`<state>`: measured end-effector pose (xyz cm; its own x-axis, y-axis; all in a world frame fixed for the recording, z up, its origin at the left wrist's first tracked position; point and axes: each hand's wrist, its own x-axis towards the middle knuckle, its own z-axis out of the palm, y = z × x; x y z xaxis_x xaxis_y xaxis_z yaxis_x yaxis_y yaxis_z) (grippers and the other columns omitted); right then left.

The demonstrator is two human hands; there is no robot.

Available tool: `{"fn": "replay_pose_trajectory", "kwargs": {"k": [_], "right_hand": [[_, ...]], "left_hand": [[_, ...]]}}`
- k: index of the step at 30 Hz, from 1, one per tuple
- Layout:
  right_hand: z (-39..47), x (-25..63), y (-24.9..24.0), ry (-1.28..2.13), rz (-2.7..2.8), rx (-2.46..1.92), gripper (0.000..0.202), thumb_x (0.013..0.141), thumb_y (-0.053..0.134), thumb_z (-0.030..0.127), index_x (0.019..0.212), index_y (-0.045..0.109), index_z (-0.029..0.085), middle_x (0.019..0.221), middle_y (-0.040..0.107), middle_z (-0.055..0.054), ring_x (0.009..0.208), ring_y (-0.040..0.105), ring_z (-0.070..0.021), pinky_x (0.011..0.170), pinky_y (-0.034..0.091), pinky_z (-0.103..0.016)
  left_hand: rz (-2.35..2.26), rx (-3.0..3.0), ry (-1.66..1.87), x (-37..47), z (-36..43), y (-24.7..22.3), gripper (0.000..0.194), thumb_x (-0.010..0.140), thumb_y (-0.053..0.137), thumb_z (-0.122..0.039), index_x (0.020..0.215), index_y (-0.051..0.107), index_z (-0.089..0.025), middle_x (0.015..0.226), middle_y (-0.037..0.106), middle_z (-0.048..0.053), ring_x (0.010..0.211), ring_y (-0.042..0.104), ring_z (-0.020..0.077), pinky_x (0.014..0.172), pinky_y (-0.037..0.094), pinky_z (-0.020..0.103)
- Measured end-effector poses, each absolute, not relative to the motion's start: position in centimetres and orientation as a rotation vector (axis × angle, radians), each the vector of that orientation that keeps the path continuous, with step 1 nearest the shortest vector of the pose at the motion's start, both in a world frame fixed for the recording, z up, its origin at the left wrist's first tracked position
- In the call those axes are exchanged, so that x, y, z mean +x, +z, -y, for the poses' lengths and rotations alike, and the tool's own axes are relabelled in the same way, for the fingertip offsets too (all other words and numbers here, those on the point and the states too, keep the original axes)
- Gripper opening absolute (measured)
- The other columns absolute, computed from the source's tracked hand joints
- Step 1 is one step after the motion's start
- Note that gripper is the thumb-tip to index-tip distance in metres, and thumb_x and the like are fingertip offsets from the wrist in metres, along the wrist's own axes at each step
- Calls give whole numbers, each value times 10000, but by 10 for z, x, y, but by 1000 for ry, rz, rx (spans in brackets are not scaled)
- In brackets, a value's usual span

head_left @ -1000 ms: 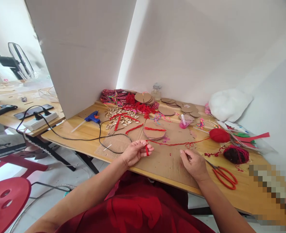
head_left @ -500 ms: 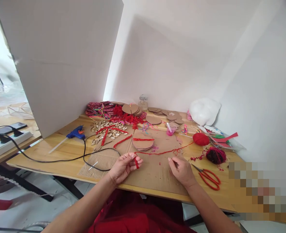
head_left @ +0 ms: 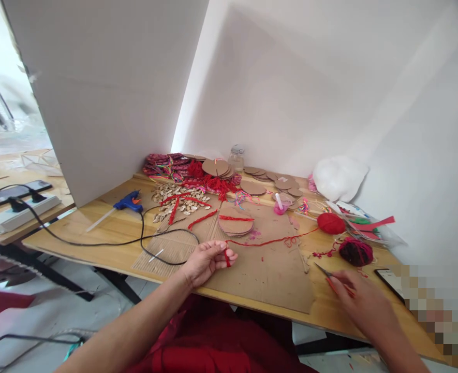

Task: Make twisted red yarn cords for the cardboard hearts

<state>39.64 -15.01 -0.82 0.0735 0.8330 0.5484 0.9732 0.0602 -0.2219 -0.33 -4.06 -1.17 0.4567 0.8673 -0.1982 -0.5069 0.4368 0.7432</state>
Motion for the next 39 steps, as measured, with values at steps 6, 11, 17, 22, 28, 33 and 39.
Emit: {"fn": "replay_pose_trajectory", "kwargs": {"k": [6, 11, 17, 22, 28, 33, 39], "right_hand": [[156, 457, -21, -47, 1800, -2069, 317, 670, 637, 532, 735, 707, 230, 671, 714, -101, 558, 662, -320, 496, 465, -416], [140, 447, -4, 196, 1848, -2227, 212, 627, 679, 461, 601, 655, 252, 566, 647, -111, 470, 601, -262, 437, 398, -389], [141, 401, 29, 545, 1709, -2191, 324, 690, 685, 569, 768, 663, 256, 654, 677, -99, 501, 611, -246, 442, 441, -355], [139, 318, 59, 1321, 1553, -1795, 379, 886, 516, 598, 897, 608, 231, 713, 639, -55, 629, 564, -196, 561, 470, -308], [114, 278, 49, 1933, 1304, -1557, 369, 918, 566, 551, 1013, 637, 201, 736, 583, -9, 614, 423, -120, 548, 330, -238], [104, 281, 34, 2119, 1188, -1545, 435, 899, 587, 604, 1051, 663, 203, 702, 542, 4, 579, 360, -106, 514, 228, -242], [105, 284, 31, 2070, 1260, -1603, 492, 883, 587, 627, 1146, 670, 220, 725, 555, -6, 576, 367, -112, 503, 234, -246]], "left_hand": [[-727, 612, 820, 7, 35, -2, 126, 802, 739, -193, 840, 666, -97, 790, 743, 128, 785, 748, 243, 766, 603, 360], [-760, 616, 719, 18, 32, 5, 157, 780, 766, -213, 841, 668, -107, 764, 742, 108, 764, 744, 229, 766, 600, 367], [-755, 699, 551, 30, 27, 10, 298, 723, 832, -344, 825, 669, -117, 787, 749, 101, 769, 732, 206, 776, 580, 345], [-846, 805, 500, 45, 29, 6, 304, 709, 828, -372, 778, 660, -128, 752, 746, 83, 634, 669, 128, 611, 513, 216], [-878, 836, 461, 42, 36, 9, 273, 712, 819, -352, 765, 671, -129, 741, 748, 77, 590, 621, 92, 582, 463, 184], [-881, 828, 476, 32, 40, 9, 252, 728, 805, -347, 785, 683, -134, 735, 747, 63, 584, 614, 90, 564, 449, 185], [-892, 731, 443, 29, 39, 9, 270, 711, 830, -322, 838, 689, -130, 772, 759, 75, 667, 687, 121, 603, 493, 191]]}}
